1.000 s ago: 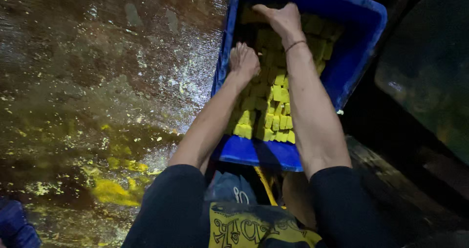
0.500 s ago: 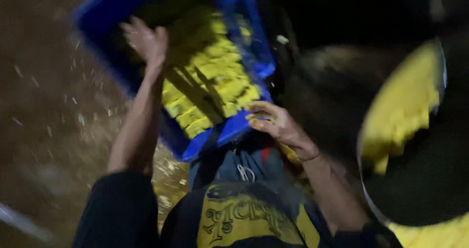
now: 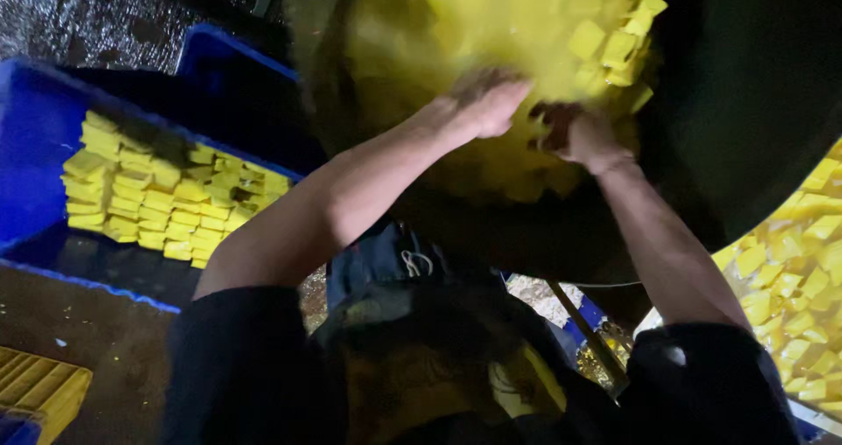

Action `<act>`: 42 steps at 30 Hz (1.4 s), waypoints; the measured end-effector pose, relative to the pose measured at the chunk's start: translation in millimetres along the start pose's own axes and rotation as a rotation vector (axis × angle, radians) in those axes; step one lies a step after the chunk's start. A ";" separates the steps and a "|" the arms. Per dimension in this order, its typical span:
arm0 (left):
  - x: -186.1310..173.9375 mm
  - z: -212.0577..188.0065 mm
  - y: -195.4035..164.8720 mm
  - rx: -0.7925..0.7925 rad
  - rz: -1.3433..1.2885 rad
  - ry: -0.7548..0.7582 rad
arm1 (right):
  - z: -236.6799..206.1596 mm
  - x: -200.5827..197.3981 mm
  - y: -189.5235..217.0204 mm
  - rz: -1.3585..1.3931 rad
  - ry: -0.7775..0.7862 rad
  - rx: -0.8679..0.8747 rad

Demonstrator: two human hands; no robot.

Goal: The person rinses yellow rectangular blocks in a large basin filled with water, rubbing and turning each block by hand, then places the washed blocks into a blue plastic crate beside the basin, repeating the cycle one block at a time.

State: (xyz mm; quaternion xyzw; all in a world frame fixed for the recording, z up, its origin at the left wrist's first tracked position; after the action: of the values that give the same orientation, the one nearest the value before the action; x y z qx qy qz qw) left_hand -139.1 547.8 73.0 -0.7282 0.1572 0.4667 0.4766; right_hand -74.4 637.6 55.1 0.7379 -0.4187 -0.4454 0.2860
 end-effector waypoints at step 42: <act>-9.0 63.0 193.3 -0.628 -1.398 -0.619 | 184.7 -60.5 13.2 0.498 0.044 0.287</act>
State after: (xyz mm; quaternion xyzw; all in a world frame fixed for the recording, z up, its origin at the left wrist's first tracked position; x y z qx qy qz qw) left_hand -307.4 502.9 -32.3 -0.5958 -0.6083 0.2641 0.4531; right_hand -260.1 674.9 9.6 0.6548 -0.6394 -0.2816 0.2881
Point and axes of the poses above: each hand's wrist, its own z-axis towards the middle knuckle, its own x-axis out of the palm, y = z × x, the point moved 9 cm from there along z, towards the middle knuckle, and after that the axes turned 10 degrees about -y, right-handed, at the moved point
